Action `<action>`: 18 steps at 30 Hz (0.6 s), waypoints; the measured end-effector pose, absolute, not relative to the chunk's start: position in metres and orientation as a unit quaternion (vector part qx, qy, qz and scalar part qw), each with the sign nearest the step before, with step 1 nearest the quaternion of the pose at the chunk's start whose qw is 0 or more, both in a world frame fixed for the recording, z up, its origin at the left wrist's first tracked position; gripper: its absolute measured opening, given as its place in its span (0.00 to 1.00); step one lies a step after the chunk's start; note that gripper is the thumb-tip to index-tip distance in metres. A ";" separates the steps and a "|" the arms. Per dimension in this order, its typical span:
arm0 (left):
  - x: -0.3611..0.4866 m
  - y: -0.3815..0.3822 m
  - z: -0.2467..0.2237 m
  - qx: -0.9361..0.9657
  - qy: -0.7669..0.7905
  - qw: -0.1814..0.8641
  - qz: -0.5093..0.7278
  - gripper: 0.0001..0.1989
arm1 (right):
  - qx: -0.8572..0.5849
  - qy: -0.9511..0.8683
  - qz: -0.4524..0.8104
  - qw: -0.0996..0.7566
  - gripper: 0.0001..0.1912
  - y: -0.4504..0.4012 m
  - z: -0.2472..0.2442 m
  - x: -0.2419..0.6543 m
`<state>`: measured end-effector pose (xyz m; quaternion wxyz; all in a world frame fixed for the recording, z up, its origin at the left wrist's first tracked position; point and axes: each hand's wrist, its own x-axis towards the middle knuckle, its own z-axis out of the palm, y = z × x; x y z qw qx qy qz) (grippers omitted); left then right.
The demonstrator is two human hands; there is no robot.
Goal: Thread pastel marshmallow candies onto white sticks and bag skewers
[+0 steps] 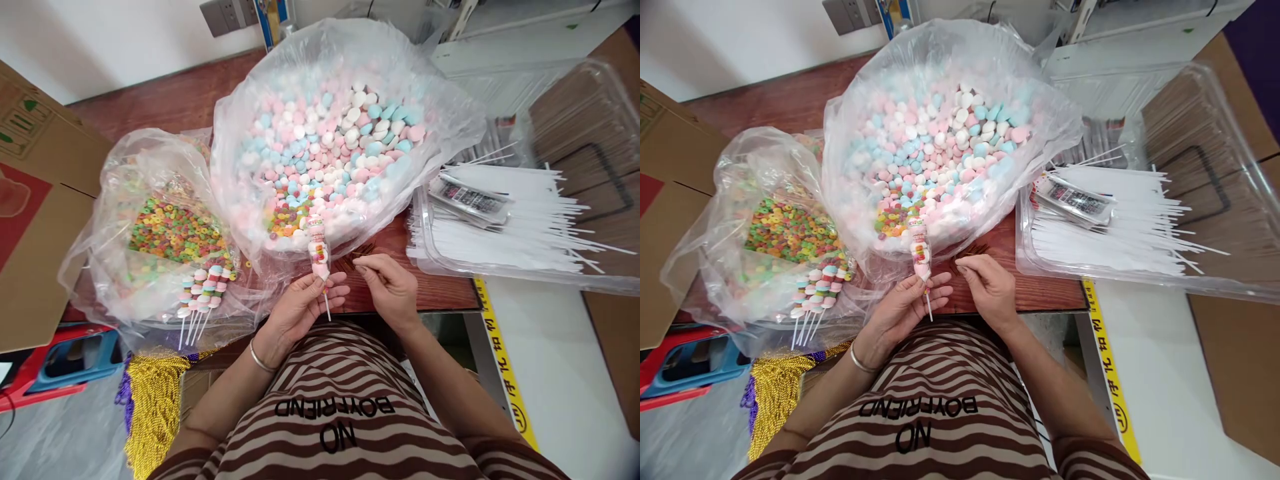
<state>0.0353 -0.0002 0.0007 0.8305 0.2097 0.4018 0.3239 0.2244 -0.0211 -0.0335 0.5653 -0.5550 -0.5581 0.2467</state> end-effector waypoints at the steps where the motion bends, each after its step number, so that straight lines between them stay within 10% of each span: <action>1: 0.036 0.000 0.000 0.213 0.402 0.824 0.336 0.16 | -0.548 -0.497 0.328 0.588 0.06 -0.022 -0.032 0.223; 7: 0.042 0.000 0.001 0.255 0.405 0.791 0.381 0.17 | -0.479 -0.303 0.592 0.573 0.14 -0.031 -0.028 0.206; 14: 0.030 0.004 -0.006 0.371 0.486 0.671 0.420 0.15 | -0.562 -0.617 0.304 0.459 0.07 -0.035 -0.019 0.213; 18: 0.018 0.010 -0.001 0.508 0.537 0.547 0.393 0.09 | -0.571 -0.524 0.340 0.533 0.07 -0.042 -0.006 0.209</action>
